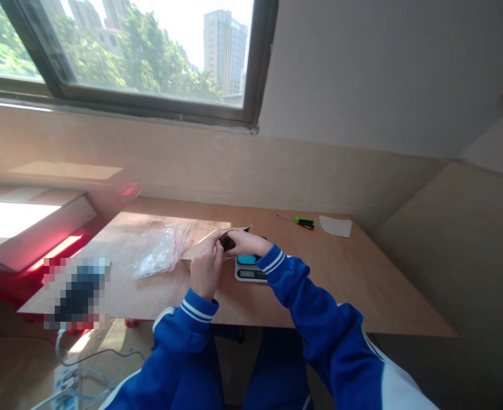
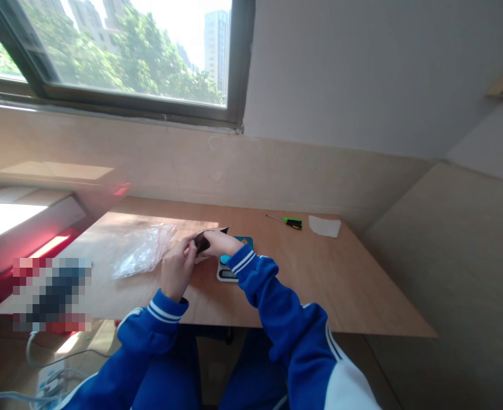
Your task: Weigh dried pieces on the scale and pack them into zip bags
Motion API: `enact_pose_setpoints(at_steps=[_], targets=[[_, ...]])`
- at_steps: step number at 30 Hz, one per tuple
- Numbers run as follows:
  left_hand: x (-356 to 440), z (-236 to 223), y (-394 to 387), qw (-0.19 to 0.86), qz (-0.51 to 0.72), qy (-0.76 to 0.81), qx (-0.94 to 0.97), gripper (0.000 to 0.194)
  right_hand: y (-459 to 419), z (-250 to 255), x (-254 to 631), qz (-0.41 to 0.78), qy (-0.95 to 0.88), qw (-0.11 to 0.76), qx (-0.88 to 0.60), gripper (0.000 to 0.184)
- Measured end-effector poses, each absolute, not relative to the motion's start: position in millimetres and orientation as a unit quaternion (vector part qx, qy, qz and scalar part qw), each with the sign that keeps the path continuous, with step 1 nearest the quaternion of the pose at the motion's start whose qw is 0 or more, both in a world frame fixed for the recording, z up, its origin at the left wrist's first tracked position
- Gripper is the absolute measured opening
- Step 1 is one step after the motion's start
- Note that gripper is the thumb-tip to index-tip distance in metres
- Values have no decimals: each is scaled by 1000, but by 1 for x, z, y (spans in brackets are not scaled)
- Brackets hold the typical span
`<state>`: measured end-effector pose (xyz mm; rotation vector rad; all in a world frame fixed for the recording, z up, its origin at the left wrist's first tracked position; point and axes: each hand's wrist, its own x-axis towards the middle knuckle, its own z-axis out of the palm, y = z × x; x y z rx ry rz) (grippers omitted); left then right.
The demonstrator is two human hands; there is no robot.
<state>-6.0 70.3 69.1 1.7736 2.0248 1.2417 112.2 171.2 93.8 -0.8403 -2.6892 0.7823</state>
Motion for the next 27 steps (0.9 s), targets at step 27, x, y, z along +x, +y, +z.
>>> enact_pose_setpoints(at_steps=[27], targets=[[-49,80,105,94,471,699,530,34,171,76,190,433,-646,514,-362,35]])
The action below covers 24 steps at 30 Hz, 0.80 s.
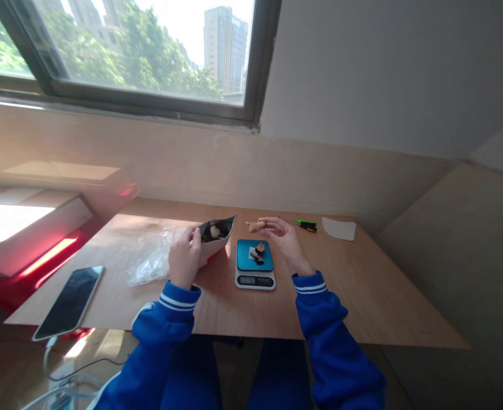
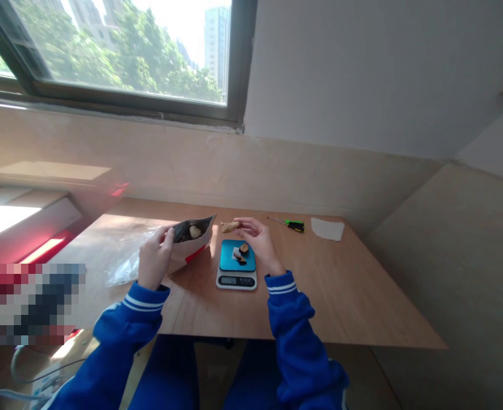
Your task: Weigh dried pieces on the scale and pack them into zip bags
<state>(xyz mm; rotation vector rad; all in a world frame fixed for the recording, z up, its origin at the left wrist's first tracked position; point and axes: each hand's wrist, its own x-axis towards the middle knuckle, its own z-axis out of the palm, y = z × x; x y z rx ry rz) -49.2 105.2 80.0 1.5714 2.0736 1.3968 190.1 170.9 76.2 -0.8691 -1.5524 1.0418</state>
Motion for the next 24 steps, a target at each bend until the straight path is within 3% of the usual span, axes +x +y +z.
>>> enact_pose_setpoints(at_steps=[5,12,19,24], targets=[[-55,80,109,75,466,711,521,35,191,13,187,275,-764,390,-434,19],[-53,79,105,73,468,704,529,31,201,-14,179,234,-809,334,-423,22],[-53,78,105,76,460,712,525,33,193,-12,199,221,-811,348,-416,39],[-51,79,104,75,458,716,522,34,188,-27,219,236,-752,434,-436,41]])
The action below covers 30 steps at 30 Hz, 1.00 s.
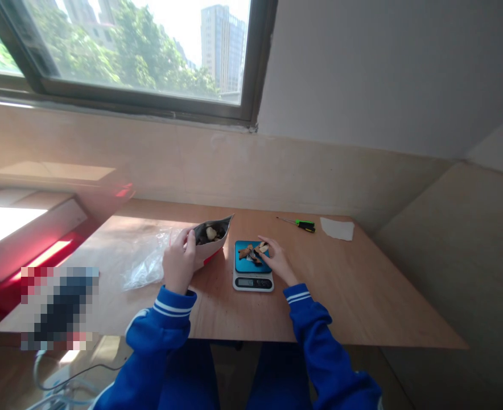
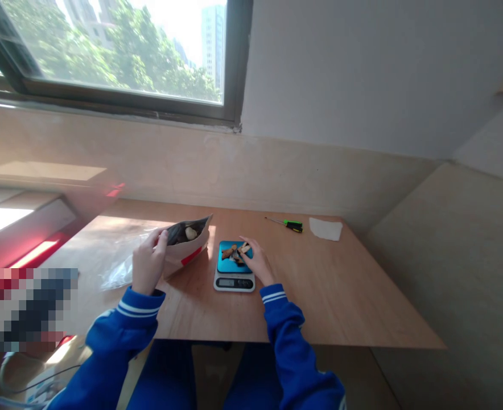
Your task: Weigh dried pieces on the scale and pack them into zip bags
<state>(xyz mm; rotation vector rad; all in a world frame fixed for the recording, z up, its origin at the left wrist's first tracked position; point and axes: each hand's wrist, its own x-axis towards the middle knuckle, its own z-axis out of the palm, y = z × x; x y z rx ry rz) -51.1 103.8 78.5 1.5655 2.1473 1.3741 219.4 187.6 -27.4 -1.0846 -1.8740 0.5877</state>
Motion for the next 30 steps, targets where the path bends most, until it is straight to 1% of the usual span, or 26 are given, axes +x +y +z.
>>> enact_pose_setpoints(at_steps=[4,8,11,13,15,18,19,21,22,24,27,30], targets=[[-49,79,103,82,450,718,524,34,179,-56,228,234,-696,483,-477,36],[-49,78,103,78,443,726,520,36,167,-74,227,236,-690,483,-484,25],[-49,80,103,83,438,729,519,35,160,-70,223,237,-696,479,-479,21],[-48,81,102,86,438,727,522,34,156,-55,219,228,-695,485,-479,21],[-46,82,100,85,433,726,527,34,152,-28,211,223,-691,500,-472,24],[-45,82,99,71,424,715,551,32,145,32,194,259,-704,520,-408,24],[-45,82,99,67,422,709,561,32,142,53,188,277,-720,513,-377,23],[-45,82,99,66,418,696,579,32,137,92,174,326,-755,477,-311,24],[-45,82,99,69,416,693,585,32,136,107,167,344,-780,440,-284,24],[-46,81,99,74,414,687,593,33,135,128,153,339,-839,354,-238,26],[-45,80,98,84,410,693,587,33,139,138,131,270,-914,224,-202,29],[-40,78,94,86,401,701,583,34,146,133,112,220,-943,129,-212,33]])
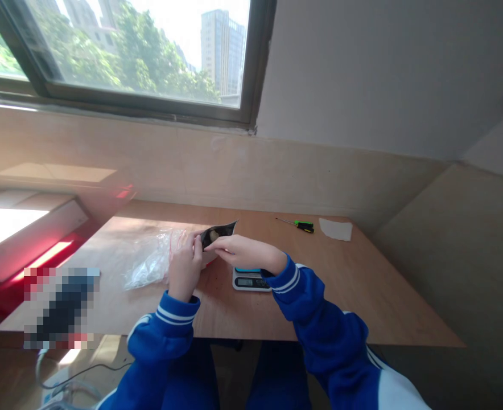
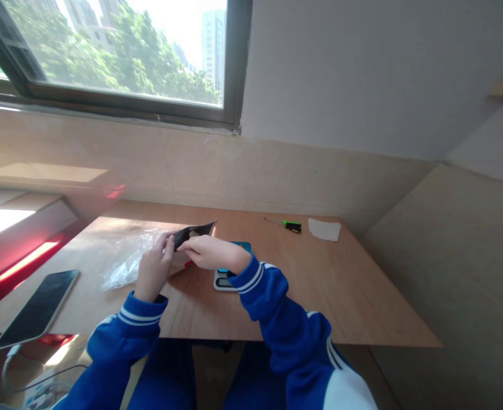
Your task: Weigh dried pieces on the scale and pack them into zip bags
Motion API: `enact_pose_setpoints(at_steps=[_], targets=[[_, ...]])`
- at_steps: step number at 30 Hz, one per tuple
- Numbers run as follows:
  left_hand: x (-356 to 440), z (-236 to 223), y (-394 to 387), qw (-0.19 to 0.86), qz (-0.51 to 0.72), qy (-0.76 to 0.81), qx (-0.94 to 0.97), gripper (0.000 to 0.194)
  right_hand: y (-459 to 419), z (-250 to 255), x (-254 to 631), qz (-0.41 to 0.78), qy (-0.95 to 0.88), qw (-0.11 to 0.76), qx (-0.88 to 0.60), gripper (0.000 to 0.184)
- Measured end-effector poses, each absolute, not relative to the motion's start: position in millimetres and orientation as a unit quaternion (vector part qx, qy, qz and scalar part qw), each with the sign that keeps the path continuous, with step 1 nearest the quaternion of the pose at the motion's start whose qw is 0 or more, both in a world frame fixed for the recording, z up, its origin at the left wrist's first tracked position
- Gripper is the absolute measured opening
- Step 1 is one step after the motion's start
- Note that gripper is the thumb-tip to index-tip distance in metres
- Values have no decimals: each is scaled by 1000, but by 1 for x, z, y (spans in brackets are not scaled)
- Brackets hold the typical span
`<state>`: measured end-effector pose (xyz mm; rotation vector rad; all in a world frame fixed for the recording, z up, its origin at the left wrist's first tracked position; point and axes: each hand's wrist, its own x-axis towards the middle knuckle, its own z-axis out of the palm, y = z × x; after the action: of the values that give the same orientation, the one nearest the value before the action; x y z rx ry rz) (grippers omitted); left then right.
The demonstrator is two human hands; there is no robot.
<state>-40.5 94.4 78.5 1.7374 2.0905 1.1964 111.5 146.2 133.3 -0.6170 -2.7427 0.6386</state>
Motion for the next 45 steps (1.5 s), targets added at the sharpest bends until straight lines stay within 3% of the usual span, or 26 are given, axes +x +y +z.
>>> enact_pose_setpoints(at_steps=[4,10,15,20,25,33,40,45], targets=[[-36,76,92,88,414,695,581,35,149,134,104,200,-945,121,-226,29],[-56,81,115,116,445,720,520,34,130,140,154,270,-868,293,-297,28],[-78,85,146,138,468,721,493,36,111,81,214,311,-735,389,-460,30],[-79,82,162,159,494,699,492,43,90,8,246,329,-668,381,-548,34],[-71,75,157,173,537,658,499,53,84,-30,249,304,-669,366,-571,34],[-66,71,141,178,579,604,518,50,131,-33,208,30,-733,279,-619,21],[-75,62,111,136,595,638,470,43,158,-36,186,-6,-752,228,-618,17],[-86,39,88,175,582,671,425,37,154,-35,184,-6,-762,213,-611,16]])
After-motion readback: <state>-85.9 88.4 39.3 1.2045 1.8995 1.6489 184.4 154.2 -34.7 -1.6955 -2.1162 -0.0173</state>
